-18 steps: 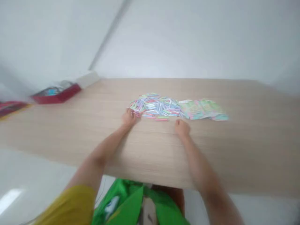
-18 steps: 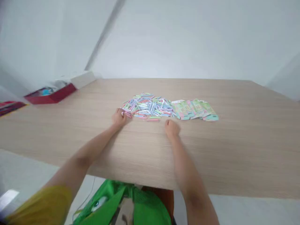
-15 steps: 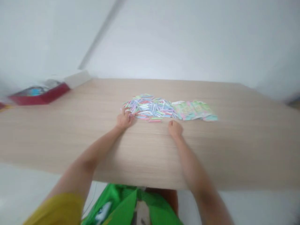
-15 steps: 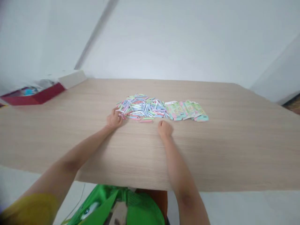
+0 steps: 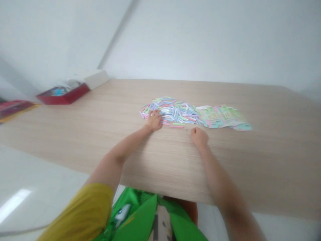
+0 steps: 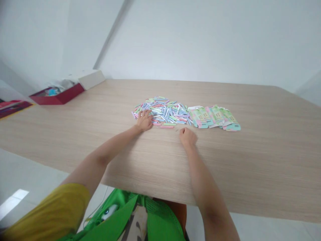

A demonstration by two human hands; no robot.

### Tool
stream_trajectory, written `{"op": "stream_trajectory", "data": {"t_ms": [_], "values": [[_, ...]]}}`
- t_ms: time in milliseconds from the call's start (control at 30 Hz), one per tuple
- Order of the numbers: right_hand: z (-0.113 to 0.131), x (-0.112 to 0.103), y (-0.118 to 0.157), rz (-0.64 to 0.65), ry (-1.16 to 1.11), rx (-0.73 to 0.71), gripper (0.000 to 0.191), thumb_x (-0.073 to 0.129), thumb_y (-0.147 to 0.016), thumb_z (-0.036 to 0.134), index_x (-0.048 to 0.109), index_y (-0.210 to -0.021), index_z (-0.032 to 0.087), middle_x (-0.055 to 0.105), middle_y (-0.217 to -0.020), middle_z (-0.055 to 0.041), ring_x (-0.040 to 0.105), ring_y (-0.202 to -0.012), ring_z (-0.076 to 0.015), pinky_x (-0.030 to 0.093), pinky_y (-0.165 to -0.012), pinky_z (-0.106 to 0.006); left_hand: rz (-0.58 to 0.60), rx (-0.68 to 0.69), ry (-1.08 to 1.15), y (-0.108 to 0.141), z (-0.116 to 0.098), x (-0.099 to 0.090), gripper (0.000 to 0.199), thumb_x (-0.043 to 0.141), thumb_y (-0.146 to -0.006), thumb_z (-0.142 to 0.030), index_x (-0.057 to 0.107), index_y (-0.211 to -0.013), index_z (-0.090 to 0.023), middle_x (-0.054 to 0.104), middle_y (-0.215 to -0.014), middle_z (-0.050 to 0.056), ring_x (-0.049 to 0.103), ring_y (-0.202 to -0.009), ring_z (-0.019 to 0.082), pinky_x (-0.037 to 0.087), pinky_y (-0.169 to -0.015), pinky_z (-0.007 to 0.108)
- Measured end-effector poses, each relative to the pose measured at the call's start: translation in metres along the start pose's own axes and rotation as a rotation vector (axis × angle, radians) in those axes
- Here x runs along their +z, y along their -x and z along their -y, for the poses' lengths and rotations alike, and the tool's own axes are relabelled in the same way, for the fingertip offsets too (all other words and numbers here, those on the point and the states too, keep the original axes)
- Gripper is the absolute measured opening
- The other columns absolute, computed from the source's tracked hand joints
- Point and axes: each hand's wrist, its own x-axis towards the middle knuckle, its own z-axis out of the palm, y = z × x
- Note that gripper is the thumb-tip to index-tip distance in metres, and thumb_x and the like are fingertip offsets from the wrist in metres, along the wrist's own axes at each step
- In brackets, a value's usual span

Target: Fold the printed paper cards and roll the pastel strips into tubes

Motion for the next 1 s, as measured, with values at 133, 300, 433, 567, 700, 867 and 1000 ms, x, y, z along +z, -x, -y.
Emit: {"op": "stream_trajectory", "data": {"t_ms": [133,300,433,567,700,867,1000], "values": [[-0.001,0.002,-0.001,-0.013,0.028,-0.012,0.047,0.032,-0.098,0.034,0.075,-0.109,0.019,0.075,-0.102,-0.0155,0.070,-0.095,-0.0257,0.047,-0.075,-0.032,-0.008,0.052,-0.005,0.001,-0.002,0.002,0.033,0.050,-0.086,-0.025,0.069,-0.111,-0.014,0.058,-0.139,0.017,0.040,-0.138,0.036,0.024,-0.113,0.059],[-0.002,0.001,-0.001,0.006,0.035,-0.010,0.047,0.032,-0.099,0.034,0.075,-0.112,0.019,0.075,-0.104,-0.0149,0.070,-0.095,-0.0245,0.047,-0.077,-0.031,-0.032,0.046,0.027,0.004,-0.003,0.010,0.032,0.044,-0.091,-0.015,0.070,-0.108,-0.019,0.068,-0.123,0.013,0.048,-0.132,0.031,0.023,-0.114,0.059],[-0.001,-0.002,0.000,0.016,0.042,-0.009,0.046,0.032,-0.100,0.034,0.074,-0.113,0.019,0.075,-0.105,-0.0150,0.070,-0.096,-0.0236,0.046,-0.077,-0.030,-0.060,0.017,0.034,0.008,-0.004,0.015,0.036,0.038,-0.096,-0.014,0.070,-0.110,-0.023,0.069,-0.124,0.010,0.052,-0.128,0.028,0.025,-0.114,0.058],[-0.002,-0.003,0.001,0.020,0.051,-0.015,0.046,0.032,-0.100,0.033,0.073,-0.113,0.018,0.075,-0.107,-0.0151,0.070,-0.097,-0.0242,0.046,-0.078,-0.030,-0.063,-0.020,0.066,0.010,-0.005,0.013,0.033,0.040,-0.095,-0.014,0.071,-0.105,-0.021,0.071,-0.121,0.011,0.053,-0.126,0.029,0.027,-0.112,0.060],[-0.003,-0.002,0.002,-0.003,0.047,-0.026,0.046,0.032,-0.100,0.034,0.073,-0.110,0.018,0.075,-0.105,-0.0147,0.070,-0.097,-0.0248,0.045,-0.076,-0.030,-0.055,-0.060,0.097,0.009,-0.005,0.010,0.029,0.044,-0.093,-0.014,0.070,-0.103,-0.018,0.072,-0.117,0.014,0.056,-0.123,0.031,0.029,-0.109,0.059],[-0.001,-0.004,0.004,-0.007,0.042,-0.032,0.042,0.034,-0.099,0.034,0.072,-0.108,0.019,0.075,-0.103,-0.0136,0.070,-0.097,-0.0244,0.044,-0.076,-0.030,-0.099,-0.094,0.105,0.011,0.000,0.010,0.025,0.048,-0.094,-0.022,0.068,-0.107,-0.016,0.073,-0.113,0.015,0.056,-0.121,0.033,0.033,-0.104,0.056],[0.006,-0.003,0.009,-0.002,0.001,-0.055,0.033,0.043,-0.096,0.036,0.068,-0.110,0.020,0.075,-0.100,-0.0112,0.070,-0.095,-0.0238,0.045,-0.078,-0.031,-0.119,-0.092,0.126,0.014,0.003,0.008,0.025,0.056,-0.090,-0.033,0.068,-0.105,-0.017,0.071,-0.112,0.014,0.056,-0.118,0.034,0.039,-0.100,0.050]]}}
